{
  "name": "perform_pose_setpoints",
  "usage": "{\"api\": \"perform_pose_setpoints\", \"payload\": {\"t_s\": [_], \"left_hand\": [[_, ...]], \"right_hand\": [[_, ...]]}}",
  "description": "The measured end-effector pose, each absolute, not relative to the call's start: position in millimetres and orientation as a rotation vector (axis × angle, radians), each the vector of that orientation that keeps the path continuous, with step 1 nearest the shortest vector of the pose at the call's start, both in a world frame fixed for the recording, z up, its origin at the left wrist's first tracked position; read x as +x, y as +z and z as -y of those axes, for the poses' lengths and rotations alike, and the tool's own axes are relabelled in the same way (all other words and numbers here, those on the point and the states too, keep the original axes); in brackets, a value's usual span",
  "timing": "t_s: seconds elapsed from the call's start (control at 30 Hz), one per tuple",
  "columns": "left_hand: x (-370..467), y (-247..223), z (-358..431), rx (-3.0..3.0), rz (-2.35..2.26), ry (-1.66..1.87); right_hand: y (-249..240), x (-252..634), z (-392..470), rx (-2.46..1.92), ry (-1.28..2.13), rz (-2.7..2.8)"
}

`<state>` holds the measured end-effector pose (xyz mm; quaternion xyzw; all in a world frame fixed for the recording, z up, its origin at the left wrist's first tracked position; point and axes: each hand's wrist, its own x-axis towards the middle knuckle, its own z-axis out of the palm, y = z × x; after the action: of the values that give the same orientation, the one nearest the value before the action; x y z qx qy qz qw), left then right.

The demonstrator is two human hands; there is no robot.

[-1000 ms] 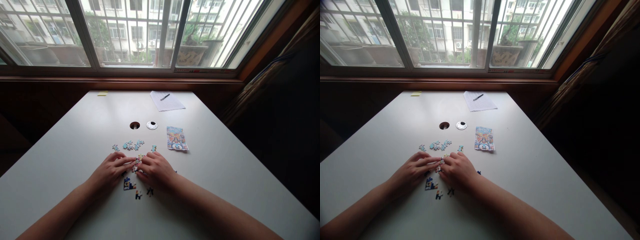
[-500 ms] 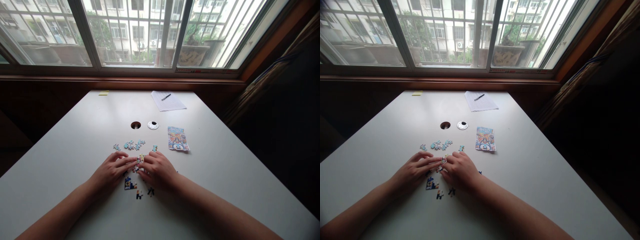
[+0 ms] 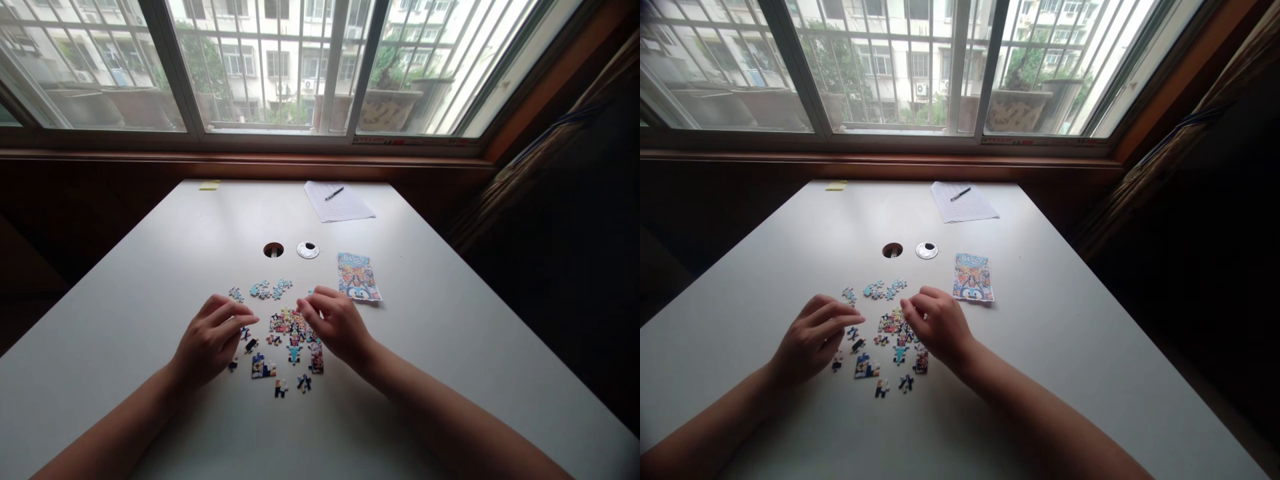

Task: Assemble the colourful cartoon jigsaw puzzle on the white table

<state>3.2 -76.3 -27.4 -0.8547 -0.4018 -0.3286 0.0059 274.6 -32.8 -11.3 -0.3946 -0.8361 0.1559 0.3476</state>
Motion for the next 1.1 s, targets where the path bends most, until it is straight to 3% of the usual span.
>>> {"api": "perform_pose_setpoints", "payload": {"t_s": [0.33,0.67,1.1], "left_hand": [[-4.9,-14.5,71.0,-2.317,1.831,-1.530],[-54.0,-24.7,44.5,-1.789,2.386,-1.932],[-67.9,-44.2,34.4,-1.750,2.550,-1.892]], "right_hand": [[6.8,284.2,31.5,-0.880,0.503,2.418],[-9.4,265.5,55.5,-0.726,0.245,2.808],[-8.4,267.1,58.4,-0.620,0.278,2.801]]}}
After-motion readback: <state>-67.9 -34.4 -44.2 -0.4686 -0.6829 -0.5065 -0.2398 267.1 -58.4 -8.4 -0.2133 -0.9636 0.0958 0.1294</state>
